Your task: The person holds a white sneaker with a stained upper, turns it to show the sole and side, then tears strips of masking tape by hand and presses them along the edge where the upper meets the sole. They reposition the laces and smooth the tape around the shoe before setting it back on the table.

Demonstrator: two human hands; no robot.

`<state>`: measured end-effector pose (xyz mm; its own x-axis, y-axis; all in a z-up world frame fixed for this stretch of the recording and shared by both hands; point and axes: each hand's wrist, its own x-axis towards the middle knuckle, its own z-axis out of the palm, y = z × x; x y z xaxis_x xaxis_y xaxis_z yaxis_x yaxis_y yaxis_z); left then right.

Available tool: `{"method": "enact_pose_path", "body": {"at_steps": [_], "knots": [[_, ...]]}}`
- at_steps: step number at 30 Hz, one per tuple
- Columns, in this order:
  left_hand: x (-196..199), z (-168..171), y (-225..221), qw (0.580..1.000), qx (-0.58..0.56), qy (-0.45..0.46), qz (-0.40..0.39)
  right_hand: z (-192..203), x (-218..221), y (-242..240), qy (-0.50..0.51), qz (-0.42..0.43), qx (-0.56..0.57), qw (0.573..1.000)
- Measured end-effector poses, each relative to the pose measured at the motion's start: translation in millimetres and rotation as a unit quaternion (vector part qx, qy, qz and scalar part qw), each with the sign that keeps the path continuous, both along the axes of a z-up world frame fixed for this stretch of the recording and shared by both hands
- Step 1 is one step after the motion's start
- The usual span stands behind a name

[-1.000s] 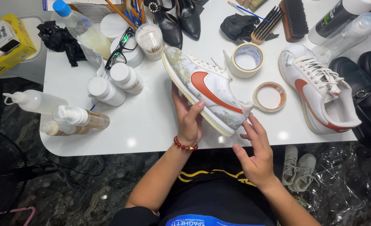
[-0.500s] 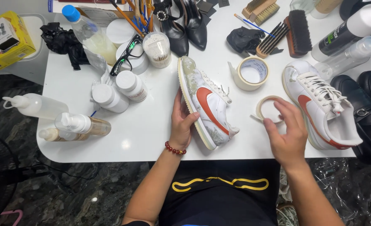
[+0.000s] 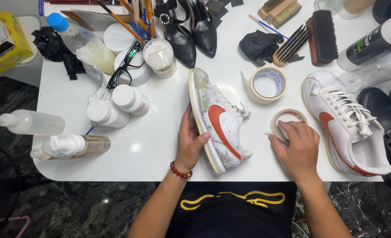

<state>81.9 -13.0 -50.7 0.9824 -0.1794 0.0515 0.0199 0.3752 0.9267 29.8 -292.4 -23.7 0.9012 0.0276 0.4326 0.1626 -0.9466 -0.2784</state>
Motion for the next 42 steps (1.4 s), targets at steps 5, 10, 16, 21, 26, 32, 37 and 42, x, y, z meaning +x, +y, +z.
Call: {"method": "enact_pose_path", "body": {"at_steps": [5,10,16,21,26,32,37,42], "knots": [[-2,-7,-1,1.0,0.019,0.004,0.01,-9,-1,-1,-0.014,0.023,0.027,0.999],[-4,-2,-3,0.999,0.034,-0.01,0.014,-6,0,1,-0.018,0.04,-0.01,0.999],[-7,-4,-5,0.998,0.051,-0.02,0.022,-14,-1,-1,-0.004,0.049,-0.04,0.998],[-10,-7,-6,0.998,0.048,-0.028,0.018,-23,-1,-7,0.002,0.048,-0.058,0.997],[-11,-8,-6,0.997,0.062,-0.037,0.023,-16,0,0,-0.004,0.052,-0.051,0.997],[-16,13,-2,0.983,0.174,-0.008,0.062,-20,-1,-3,-0.005,0.034,-0.052,0.998],[-23,25,7,0.951,0.293,-0.014,0.1,-20,-4,-5,-0.008,0.014,-0.034,0.999],[-35,32,16,0.916,0.349,-0.109,0.166,-8,-21,1,-0.064,0.007,0.101,0.993]]}}
